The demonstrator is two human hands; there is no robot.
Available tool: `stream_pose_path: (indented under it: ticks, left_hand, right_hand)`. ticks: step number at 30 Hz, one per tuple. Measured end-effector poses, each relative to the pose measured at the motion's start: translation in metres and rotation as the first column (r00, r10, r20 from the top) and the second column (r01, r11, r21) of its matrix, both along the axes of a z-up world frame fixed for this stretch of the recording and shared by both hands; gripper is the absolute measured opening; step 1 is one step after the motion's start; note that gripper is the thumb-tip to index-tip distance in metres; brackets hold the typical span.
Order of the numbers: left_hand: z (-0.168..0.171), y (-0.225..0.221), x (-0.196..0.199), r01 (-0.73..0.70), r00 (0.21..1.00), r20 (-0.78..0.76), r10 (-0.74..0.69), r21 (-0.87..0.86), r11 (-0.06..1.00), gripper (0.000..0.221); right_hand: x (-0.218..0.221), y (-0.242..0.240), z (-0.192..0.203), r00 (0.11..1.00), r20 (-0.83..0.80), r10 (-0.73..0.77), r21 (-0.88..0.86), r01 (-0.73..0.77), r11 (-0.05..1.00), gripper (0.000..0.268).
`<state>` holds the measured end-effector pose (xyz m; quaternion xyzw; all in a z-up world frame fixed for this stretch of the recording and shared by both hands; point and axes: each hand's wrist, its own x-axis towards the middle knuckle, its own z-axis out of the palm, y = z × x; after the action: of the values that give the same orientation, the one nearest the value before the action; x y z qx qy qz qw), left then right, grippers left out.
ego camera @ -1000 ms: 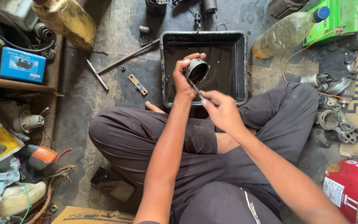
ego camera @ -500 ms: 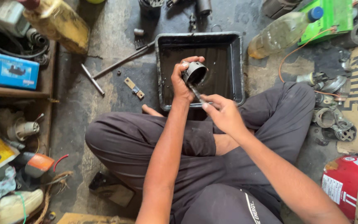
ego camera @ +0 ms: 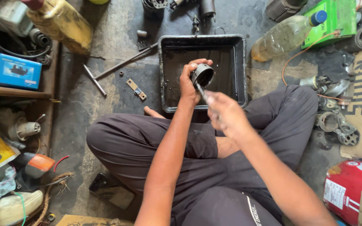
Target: The person sits on the floor and cleans mechanical parts using a toothbrush and a liquid solvent. They scrub a cylindrical component and a circular housing, pouring liquid from a plastic bottle onto the parts and brushing them over a black tray.
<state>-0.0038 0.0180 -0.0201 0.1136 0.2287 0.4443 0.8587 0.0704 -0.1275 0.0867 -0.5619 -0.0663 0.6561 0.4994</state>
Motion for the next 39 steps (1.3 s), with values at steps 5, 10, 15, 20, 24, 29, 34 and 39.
stream_pose_path:
  ticks: [5,10,15,20,24,29,34,39]
  left_hand:
    - [-0.016,0.002,-0.003,-0.03,0.981,-0.191,0.03,0.004,1.0,0.034]
    - [-0.013,-0.002,0.006,-0.001,0.987,-0.16,-0.005,-0.041,0.999,0.031]
    - [0.002,0.005,-0.006,0.029,0.998,-0.043,-0.036,-0.138,0.99,0.039]
    - [-0.003,0.02,-0.023,-0.116,0.978,-0.204,0.046,-0.345,0.931,0.043]
    - [-0.017,0.022,-0.021,-0.07,0.965,-0.258,-0.042,-0.408,0.91,0.042]
    - [-0.015,0.023,-0.023,0.002,1.0,0.022,0.005,-0.277,0.961,0.027]
    - [-0.006,0.024,-0.018,-0.007,0.999,-0.034,-0.003,-0.299,0.954,0.037]
    - [-0.012,0.014,-0.002,-0.14,0.985,-0.128,0.113,-0.227,0.964,0.012]
  right_hand:
    - [-0.014,-0.007,0.012,-0.058,0.997,0.057,-0.077,-0.445,0.892,0.025]
    - [-0.018,0.009,0.035,0.656,0.74,0.146,0.05,-0.271,0.961,0.027]
    - [0.011,0.023,0.043,0.985,0.116,0.13,-0.019,-0.129,0.991,0.03]
    - [0.057,0.022,0.024,0.795,0.564,0.221,0.069,-0.313,0.947,0.028]
    - [0.063,0.03,-0.021,-0.249,0.96,0.127,-0.215,-0.368,0.905,0.023]
    - [0.049,0.023,-0.026,-0.271,0.936,0.223,-0.34,-0.547,0.765,0.026]
    - [0.033,0.005,0.023,-0.353,0.932,0.081,-0.265,-0.511,0.818,0.026]
    - [0.005,0.01,0.025,-0.6,0.8,0.01,-0.395,-0.515,0.761,0.038]
